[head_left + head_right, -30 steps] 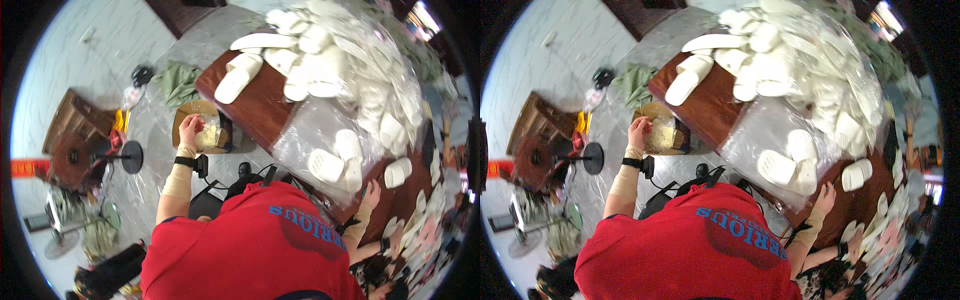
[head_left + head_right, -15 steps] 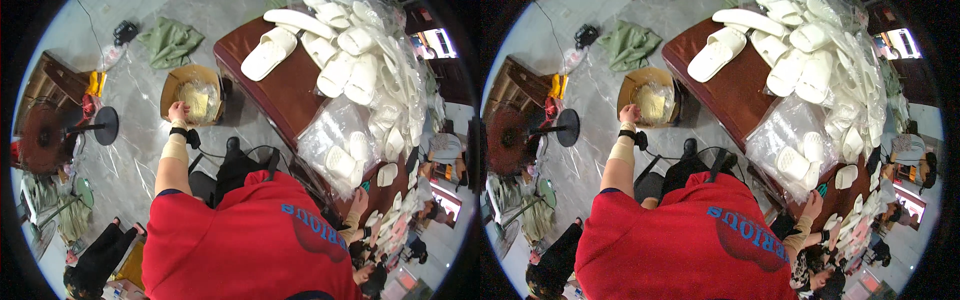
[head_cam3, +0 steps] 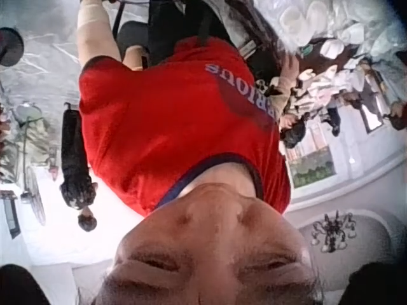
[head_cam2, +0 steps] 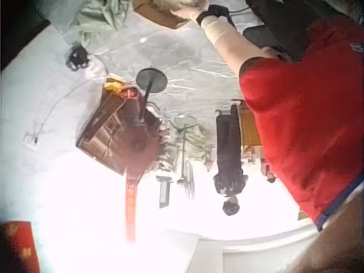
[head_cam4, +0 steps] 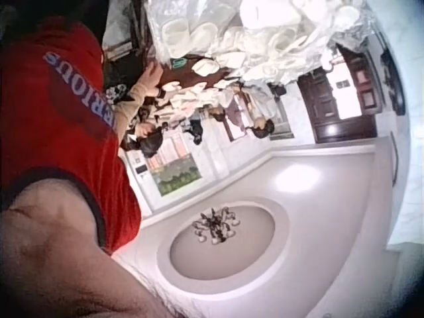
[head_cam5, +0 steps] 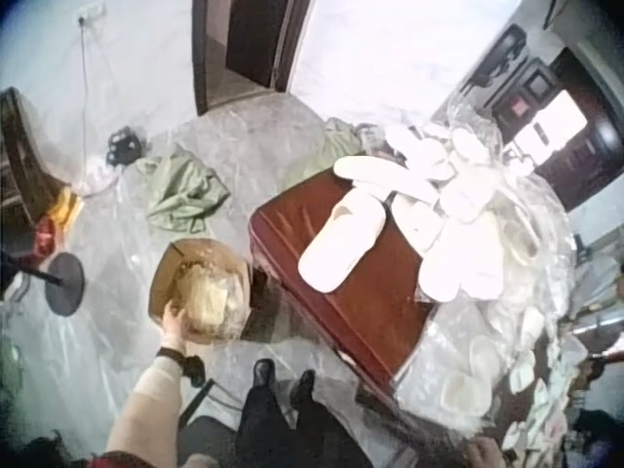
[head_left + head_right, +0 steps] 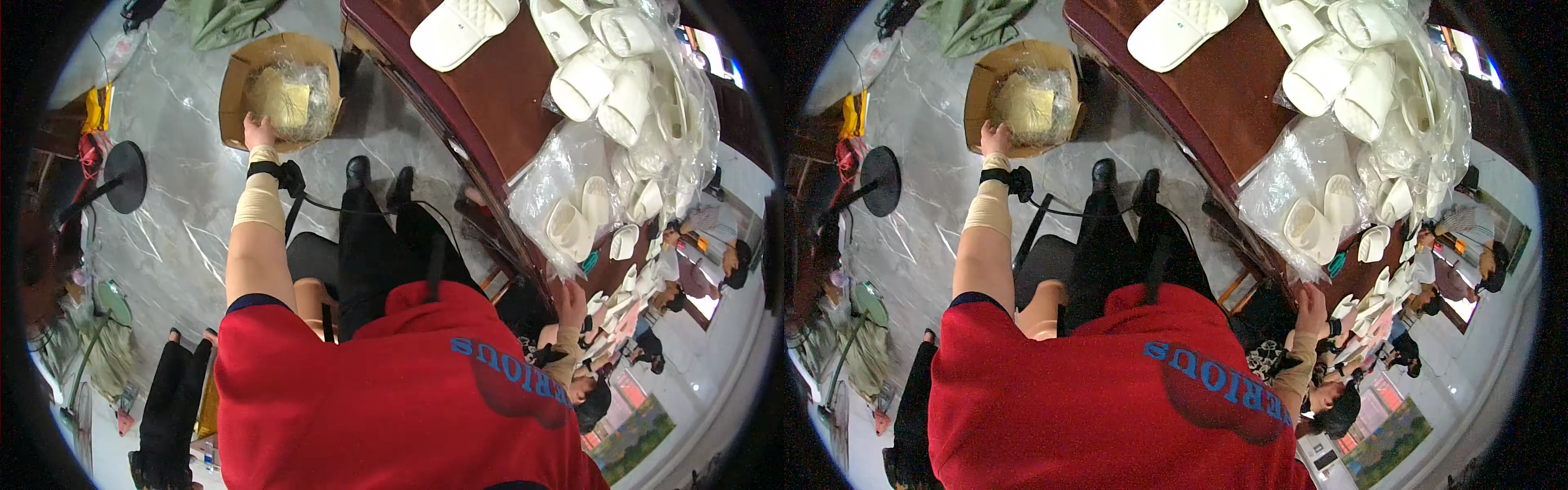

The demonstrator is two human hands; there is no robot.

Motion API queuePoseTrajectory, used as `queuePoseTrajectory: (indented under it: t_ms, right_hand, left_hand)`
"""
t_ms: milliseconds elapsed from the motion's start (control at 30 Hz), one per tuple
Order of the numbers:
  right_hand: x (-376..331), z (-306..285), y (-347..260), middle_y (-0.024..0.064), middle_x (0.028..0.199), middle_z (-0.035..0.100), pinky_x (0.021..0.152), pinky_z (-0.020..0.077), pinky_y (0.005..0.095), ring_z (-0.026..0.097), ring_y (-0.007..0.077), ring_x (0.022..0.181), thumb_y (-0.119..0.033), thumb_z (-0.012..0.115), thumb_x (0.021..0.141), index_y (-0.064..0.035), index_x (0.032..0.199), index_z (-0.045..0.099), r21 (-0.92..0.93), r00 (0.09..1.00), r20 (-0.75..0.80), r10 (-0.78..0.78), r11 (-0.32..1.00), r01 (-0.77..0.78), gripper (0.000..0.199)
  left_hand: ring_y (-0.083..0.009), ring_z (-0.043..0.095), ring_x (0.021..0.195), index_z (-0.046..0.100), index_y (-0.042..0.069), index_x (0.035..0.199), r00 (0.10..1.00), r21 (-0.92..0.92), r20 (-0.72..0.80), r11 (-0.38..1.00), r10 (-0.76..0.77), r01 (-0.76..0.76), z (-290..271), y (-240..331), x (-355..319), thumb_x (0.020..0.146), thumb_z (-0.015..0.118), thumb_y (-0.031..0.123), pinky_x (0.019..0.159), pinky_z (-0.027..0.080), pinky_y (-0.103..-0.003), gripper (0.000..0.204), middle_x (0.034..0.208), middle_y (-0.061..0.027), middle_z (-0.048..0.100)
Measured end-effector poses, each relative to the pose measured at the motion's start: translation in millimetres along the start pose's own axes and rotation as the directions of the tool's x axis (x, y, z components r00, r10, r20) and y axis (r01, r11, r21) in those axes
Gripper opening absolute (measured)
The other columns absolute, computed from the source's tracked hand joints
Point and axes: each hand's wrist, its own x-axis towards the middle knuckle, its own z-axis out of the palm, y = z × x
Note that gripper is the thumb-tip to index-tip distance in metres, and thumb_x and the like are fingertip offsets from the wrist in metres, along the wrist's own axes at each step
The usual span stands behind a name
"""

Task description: Sorts and packages indoor slippers into plastic wrap bags at a manufacturing table.

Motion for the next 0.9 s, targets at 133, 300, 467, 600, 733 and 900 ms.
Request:
queuePoseTrajectory:
  t_ms: [133, 300, 467, 600, 733, 900]
  right_hand:
    - [41.5, 7.4, -72.4, 0.0083, 0.100, 0.060, 0.072, 0.0464, 0.0278, 0.058, 0.0169, 0.087, -0.008, 0.055, 0.088, -0.0038, 0.107, 0.061, 0.079, 0.990, 0.078, -0.116, 0.991, 0.110, 0.020]
    - [99.0, 31.9, -166.1, 0.0128, 0.111, 0.057, 0.085, 0.0441, 0.0335, 0.055, 0.0272, 0.102, -0.006, 0.054, 0.087, -0.0040, 0.110, 0.061, 0.048, 0.872, 0.041, -0.488, 0.872, 0.486, 0.024]
    - [128.2, 78.2, -193.2, 0.0194, 0.138, 0.037, 0.105, 0.0300, 0.0388, 0.037, 0.0343, 0.127, -0.012, 0.055, 0.087, -0.0089, 0.130, 0.047, 0.025, 0.762, 0.154, -0.630, 0.773, 0.634, 0.044]
    - [128.2, 113.2, -209.5, 0.0272, 0.144, 0.019, 0.108, 0.0222, 0.0467, 0.021, 0.0442, 0.132, -0.018, 0.061, 0.082, -0.0132, 0.143, 0.025, -0.044, 0.779, 0.239, -0.579, 0.795, 0.604, 0.071]
    - [127.7, 118.6, -206.4, 0.0279, 0.147, 0.009, 0.108, 0.0188, 0.0522, 0.013, 0.0488, 0.133, -0.023, 0.067, 0.078, -0.0157, 0.146, 0.016, -0.108, 0.788, 0.253, -0.562, 0.793, 0.600, 0.085]
    - [121.9, 121.3, -213.6, 0.0253, 0.149, 0.003, 0.105, 0.0212, 0.0569, 0.012, 0.0459, 0.135, -0.018, 0.071, 0.074, -0.0184, 0.147, 0.008, -0.185, 0.799, 0.297, -0.523, 0.789, 0.586, 0.097]
  left_hand:
    - [-0.0141, 0.062, 0.077, 0.050, 0.004, 0.126, 0.981, 0.045, 0.186, 0.997, 0.056, -0.066, -13.8, -44.0, -40.6, 0.088, 0.057, 0.020, 0.056, 0.049, -0.026, 0.042, 0.103, -0.0080, 0.063]
    - [-0.0138, 0.065, 0.076, 0.057, 0.006, 0.117, 0.919, -0.044, 0.347, 0.975, -0.189, 0.217, -65.9, -99.3, -151.0, 0.091, 0.052, 0.022, 0.055, 0.047, -0.023, 0.031, 0.100, -0.0054, 0.065]
    - [-0.0134, 0.062, 0.063, 0.058, 0.007, 0.113, 0.888, -0.305, 0.234, 0.837, -0.396, 0.454, -136.8, -175.5, -244.3, 0.091, 0.056, 0.024, 0.048, 0.045, -0.023, 0.028, 0.086, -0.0046, 0.066]
    - [-0.0138, 0.062, 0.060, 0.059, 0.009, 0.111, 0.784, -0.295, 0.174, 0.728, -0.596, 0.619, -178.5, -203.7, -295.9, 0.092, 0.054, 0.022, 0.048, 0.047, -0.024, 0.024, 0.084, -0.0044, 0.065]
    - [-0.0136, 0.062, 0.060, 0.058, 0.009, 0.112, 0.753, -0.211, 0.111, 0.725, -0.649, 0.656, -193.7, -200.1, -288.7, 0.092, 0.053, 0.020, 0.046, 0.046, -0.024, 0.023, 0.083, -0.0038, 0.064]
    - [-0.0118, 0.062, 0.063, 0.057, 0.008, 0.115, 0.870, -0.165, 0.170, 0.857, -0.462, 0.488, -187.8, -183.6, -248.7, 0.092, 0.051, 0.018, 0.047, 0.043, -0.023, 0.025, 0.085, -0.0038, 0.065]
